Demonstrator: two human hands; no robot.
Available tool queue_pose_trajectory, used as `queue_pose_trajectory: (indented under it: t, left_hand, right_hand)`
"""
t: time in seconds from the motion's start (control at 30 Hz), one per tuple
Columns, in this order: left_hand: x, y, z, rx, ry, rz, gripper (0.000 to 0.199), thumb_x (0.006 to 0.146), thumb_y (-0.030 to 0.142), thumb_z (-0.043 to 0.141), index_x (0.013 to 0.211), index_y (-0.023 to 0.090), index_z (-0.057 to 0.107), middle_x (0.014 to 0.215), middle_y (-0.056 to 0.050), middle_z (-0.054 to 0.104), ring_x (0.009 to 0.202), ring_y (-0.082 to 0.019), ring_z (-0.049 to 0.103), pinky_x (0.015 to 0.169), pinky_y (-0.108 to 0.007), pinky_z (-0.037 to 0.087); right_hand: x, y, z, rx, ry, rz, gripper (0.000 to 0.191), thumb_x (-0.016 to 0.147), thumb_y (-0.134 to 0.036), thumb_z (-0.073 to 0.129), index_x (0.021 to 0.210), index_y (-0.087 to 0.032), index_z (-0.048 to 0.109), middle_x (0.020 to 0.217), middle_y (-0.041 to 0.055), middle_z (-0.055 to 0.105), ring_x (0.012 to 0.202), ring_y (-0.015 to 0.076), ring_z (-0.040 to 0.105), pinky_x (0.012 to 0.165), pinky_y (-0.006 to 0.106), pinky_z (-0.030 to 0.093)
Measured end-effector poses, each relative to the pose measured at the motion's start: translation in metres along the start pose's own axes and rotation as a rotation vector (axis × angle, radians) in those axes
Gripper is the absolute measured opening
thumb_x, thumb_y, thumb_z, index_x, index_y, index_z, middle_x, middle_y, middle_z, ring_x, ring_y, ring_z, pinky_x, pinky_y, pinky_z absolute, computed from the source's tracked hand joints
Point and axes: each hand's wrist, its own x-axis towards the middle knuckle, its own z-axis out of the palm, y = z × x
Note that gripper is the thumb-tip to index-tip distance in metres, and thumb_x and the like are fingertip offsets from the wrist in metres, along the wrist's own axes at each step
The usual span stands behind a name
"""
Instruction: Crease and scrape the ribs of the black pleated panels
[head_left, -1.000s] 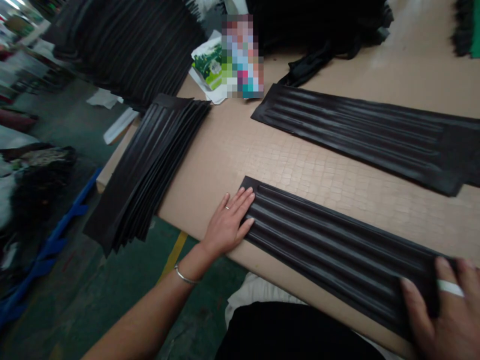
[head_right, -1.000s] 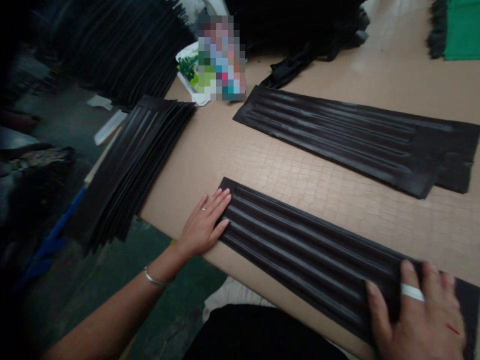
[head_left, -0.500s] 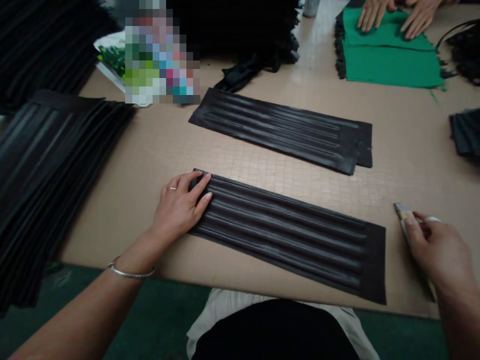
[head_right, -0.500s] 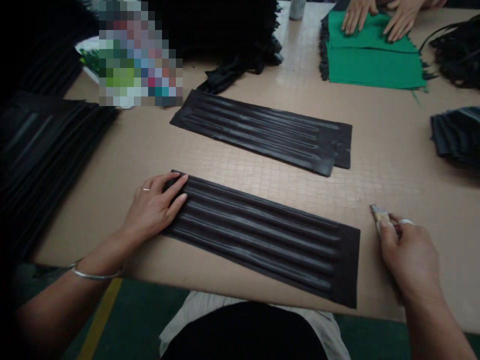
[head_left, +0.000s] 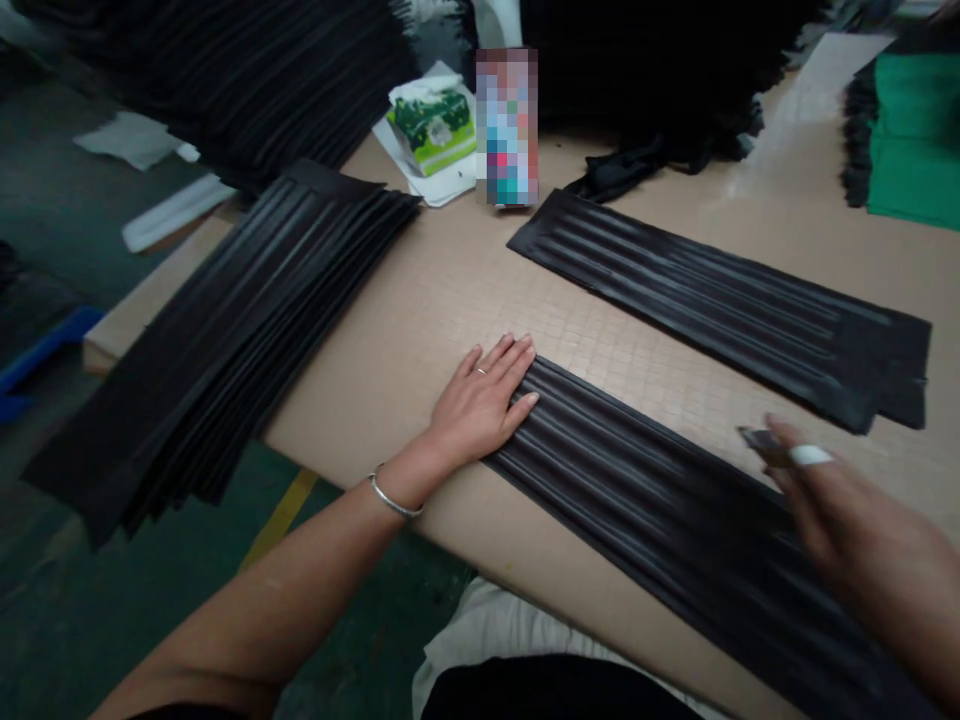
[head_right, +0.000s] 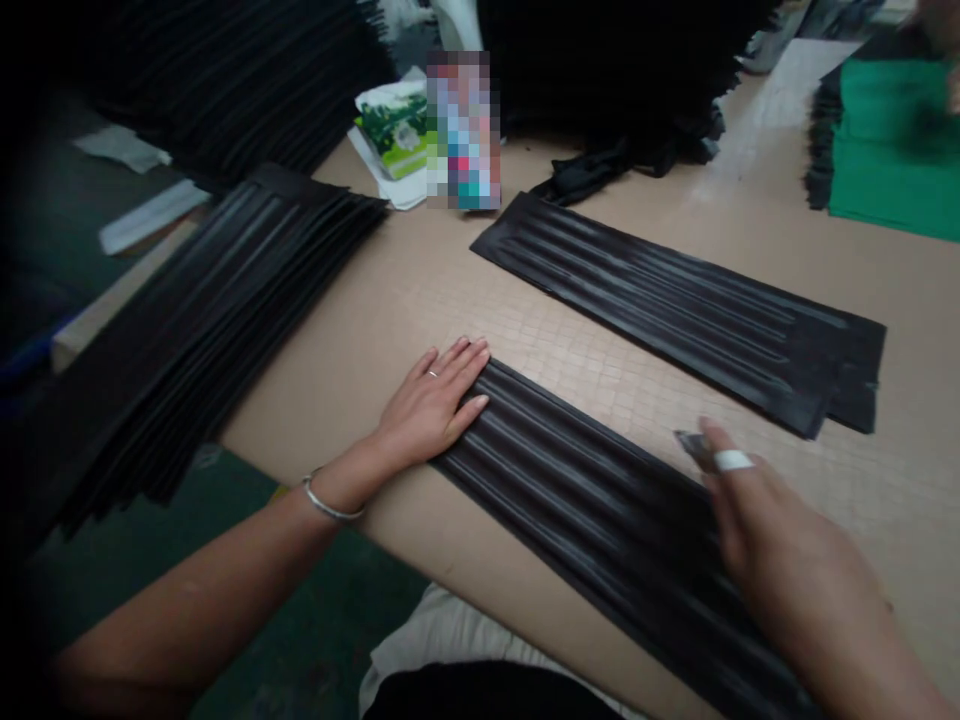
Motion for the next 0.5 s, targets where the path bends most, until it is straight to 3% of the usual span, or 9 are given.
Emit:
queue_pose_trajectory:
  t: [0.07,0.13,0.23,0.4,0.5]
  left_hand:
    - [0.000,0.002,0.001,0.005,0.016,-0.010,0.066,0.108,0.053,0.032,0.164,0.018,0.027,0.172,-0.008,0.025,0.160,-0.024,0.019,0.130,-0.051,0.019]
    - [-0.001,0.004,0.001,0.004,0.027,-0.017,0.067,0.107,0.053,0.034,0.163,0.016,0.027,0.172,-0.008,0.023,0.161,-0.023,0.018,0.131,-0.050,0.018]
    - [-0.002,0.006,0.001,-0.010,0.048,-0.024,0.068,0.106,0.051,0.037,0.163,0.015,0.026,0.172,-0.009,0.023,0.161,-0.022,0.018,0.131,-0.048,0.018]
    - [-0.003,0.007,0.001,-0.039,0.082,-0.019,0.066,0.106,0.051,0.038,0.162,0.015,0.031,0.172,-0.008,0.023,0.161,-0.022,0.018,0.131,-0.047,0.017]
    - [-0.004,0.007,0.001,-0.057,0.085,-0.020,0.065,0.107,0.050,0.037,0.161,0.015,0.033,0.172,-0.007,0.023,0.161,-0.022,0.018,0.132,-0.047,0.016]
  right_hand:
    - [0.046,-0.066,0.005,-0.025,-0.086,-0.144,0.058,0.104,-0.025,0.039,0.162,-0.026,0.031,0.127,0.0103,0.069,0.067,0.0236,0.069,0.050,0.036,0.048]
    - [0.083,-0.121,0.011,-0.074,-0.121,-0.245,0.061,0.101,-0.014,0.040,0.160,-0.025,0.033,0.124,0.0091,0.069,0.069,0.0221,0.069,0.049,0.034,0.047]
    - [0.116,-0.171,0.018,-0.146,-0.159,-0.306,0.059,0.099,-0.010,0.041,0.156,-0.023,0.040,0.118,0.0093,0.071,0.073,0.0216,0.070,0.050,0.032,0.048]
    - [0.131,-0.186,0.018,-0.173,-0.141,-0.250,0.046,0.104,-0.015,0.040,0.150,-0.012,0.045,0.111,0.0132,0.073,0.070,0.0225,0.071,0.050,0.032,0.046]
    - [0.131,-0.179,0.017,-0.142,-0.165,-0.280,0.035,0.107,-0.022,0.041,0.138,-0.017,0.057,0.111,0.0098,0.074,0.071,0.0229,0.072,0.052,0.033,0.044]
